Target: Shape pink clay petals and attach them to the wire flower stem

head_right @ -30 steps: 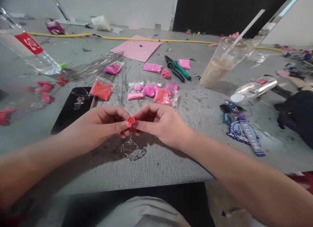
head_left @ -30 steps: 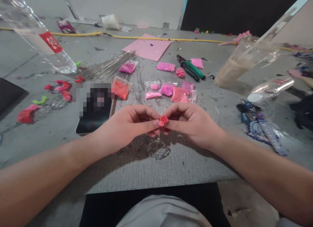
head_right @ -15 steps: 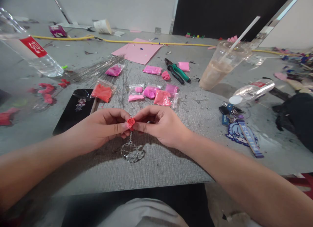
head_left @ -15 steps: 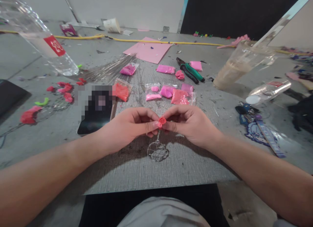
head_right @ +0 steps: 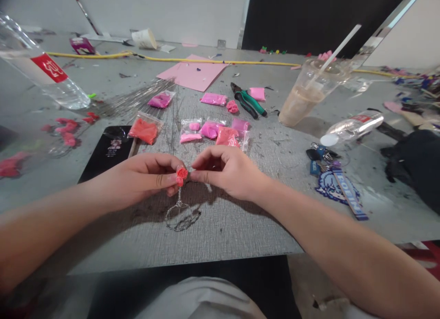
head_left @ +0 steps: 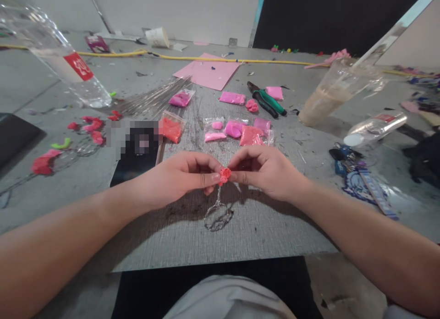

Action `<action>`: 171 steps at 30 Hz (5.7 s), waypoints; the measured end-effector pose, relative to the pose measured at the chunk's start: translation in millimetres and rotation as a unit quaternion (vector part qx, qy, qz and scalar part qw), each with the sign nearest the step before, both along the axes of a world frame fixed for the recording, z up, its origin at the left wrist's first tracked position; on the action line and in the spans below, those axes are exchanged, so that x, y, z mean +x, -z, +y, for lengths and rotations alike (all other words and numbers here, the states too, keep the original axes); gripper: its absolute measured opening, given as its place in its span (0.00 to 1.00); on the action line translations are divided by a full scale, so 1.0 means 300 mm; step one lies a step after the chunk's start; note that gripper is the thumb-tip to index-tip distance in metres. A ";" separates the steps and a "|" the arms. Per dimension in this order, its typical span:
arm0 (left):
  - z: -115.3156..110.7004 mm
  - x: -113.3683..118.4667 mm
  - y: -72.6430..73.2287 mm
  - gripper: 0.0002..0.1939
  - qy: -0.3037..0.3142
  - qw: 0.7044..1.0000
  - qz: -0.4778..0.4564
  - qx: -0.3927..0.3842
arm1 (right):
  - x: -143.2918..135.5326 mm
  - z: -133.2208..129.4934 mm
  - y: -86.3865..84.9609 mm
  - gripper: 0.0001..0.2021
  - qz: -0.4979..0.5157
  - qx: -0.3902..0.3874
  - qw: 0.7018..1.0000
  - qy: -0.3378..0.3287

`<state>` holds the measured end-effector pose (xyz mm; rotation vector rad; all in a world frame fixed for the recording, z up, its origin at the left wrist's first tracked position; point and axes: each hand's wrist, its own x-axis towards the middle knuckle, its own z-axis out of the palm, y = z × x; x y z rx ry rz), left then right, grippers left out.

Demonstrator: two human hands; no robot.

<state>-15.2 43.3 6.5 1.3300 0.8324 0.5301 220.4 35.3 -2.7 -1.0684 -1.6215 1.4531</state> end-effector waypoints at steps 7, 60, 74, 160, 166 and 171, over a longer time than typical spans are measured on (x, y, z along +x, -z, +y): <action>0.003 0.004 -0.017 0.09 0.008 0.997 0.051 0.060 | 0.010 0.031 0.003 0.11 0.009 0.019 1.000 0.003; 0.028 -0.026 0.017 0.15 -0.117 0.923 0.197 0.308 | 0.154 0.391 -0.224 0.05 -0.498 0.118 0.838 0.188; 0.038 -0.018 0.003 0.08 -0.191 0.959 0.074 0.196 | 0.231 0.268 -0.135 0.11 -0.345 -0.137 0.925 0.079; -0.027 -0.020 0.028 0.19 -0.140 0.742 0.170 0.633 | -0.142 0.010 -0.108 0.05 -0.253 0.217 0.940 0.080; -0.039 0.007 0.023 0.14 -0.193 0.829 0.158 0.500 | -0.147 0.021 -0.099 0.02 -0.214 0.172 0.956 0.100; -0.039 0.022 0.014 0.06 -0.217 0.917 0.071 0.327 | -0.155 0.021 -0.091 0.06 -0.171 0.189 0.957 0.139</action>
